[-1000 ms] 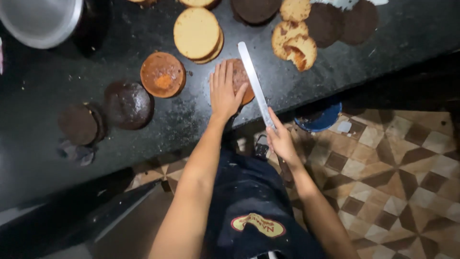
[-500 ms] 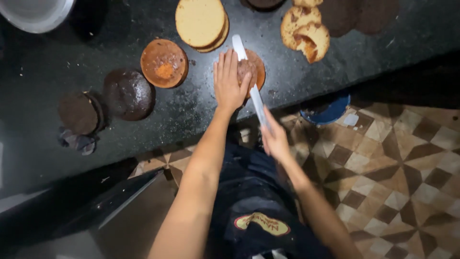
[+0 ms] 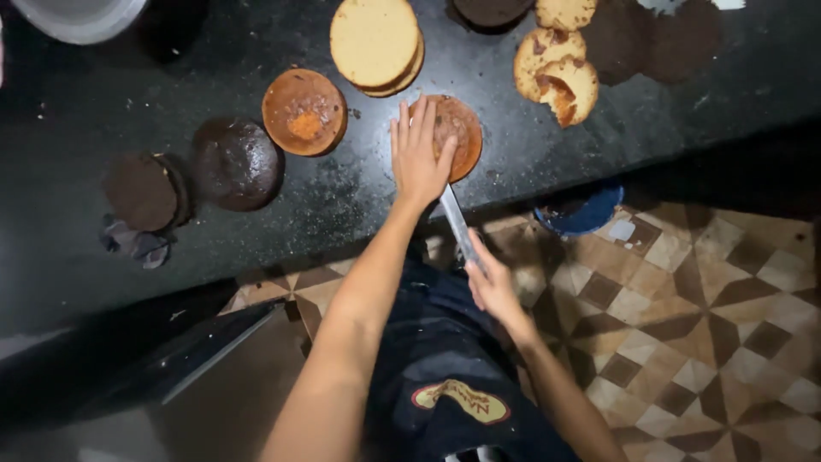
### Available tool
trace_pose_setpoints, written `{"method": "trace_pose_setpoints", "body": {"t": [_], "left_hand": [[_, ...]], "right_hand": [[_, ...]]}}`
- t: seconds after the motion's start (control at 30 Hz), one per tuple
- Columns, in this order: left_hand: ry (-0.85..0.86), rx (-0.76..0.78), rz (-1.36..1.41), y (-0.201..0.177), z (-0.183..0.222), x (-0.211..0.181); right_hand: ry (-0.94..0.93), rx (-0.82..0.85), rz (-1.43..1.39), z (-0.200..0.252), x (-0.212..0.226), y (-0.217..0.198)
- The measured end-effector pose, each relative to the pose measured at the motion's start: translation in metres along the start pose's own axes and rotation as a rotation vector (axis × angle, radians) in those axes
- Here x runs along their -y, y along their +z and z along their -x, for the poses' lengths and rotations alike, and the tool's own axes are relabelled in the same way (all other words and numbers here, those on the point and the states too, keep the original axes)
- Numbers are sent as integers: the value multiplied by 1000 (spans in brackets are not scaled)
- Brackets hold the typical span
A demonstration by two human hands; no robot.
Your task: The person slices round sponge cake layers horizontally with a long serrated knife, holding each cake steady with one hand while cutting. They set trimmed tops and scraps aside, stack the cut layers, and move finished chocolate cake layers along the counter.
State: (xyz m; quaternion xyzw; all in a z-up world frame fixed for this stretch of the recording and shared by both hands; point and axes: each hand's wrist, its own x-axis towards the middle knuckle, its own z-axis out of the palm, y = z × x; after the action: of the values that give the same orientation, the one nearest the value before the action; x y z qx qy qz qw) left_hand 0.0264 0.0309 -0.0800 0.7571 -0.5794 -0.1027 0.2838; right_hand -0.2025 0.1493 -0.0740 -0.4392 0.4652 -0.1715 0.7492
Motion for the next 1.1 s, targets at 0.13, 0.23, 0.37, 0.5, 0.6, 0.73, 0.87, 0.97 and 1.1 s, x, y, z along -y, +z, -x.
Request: {"method": "trace_pose_setpoints", "body": {"t": [0.13, 0.23, 0.37, 0.5, 0.6, 0.73, 0.87, 0.97, 1.1], "left_hand": [[-27, -61, -4, 0, 8, -12], [-22, -74, 53, 1, 10, -12], [-52, -102, 13, 2, 14, -12], [-95, -130, 10, 11, 19, -19], [-29, -111, 150, 12, 10, -23], [20, -92, 496, 0, 1, -10], [-274, -149, 234, -16, -5, 33], [-385, -45, 68, -33, 8, 27], [-410, -96, 395, -37, 5, 1]], "right_hand": [[-63, 20, 49, -32, 27, 3], [-80, 25, 117, -20, 29, 4], [-156, 28, 185, -14, 18, 0], [-96, 113, 142, -44, 37, 4], [-67, 130, 68, -56, 21, -3], [-246, -85, -17, -54, 39, -52], [-258, -136, 41, -61, 75, -75], [-192, -147, 119, -57, 39, -73], [-133, -135, 98, -54, 15, -51]]}}
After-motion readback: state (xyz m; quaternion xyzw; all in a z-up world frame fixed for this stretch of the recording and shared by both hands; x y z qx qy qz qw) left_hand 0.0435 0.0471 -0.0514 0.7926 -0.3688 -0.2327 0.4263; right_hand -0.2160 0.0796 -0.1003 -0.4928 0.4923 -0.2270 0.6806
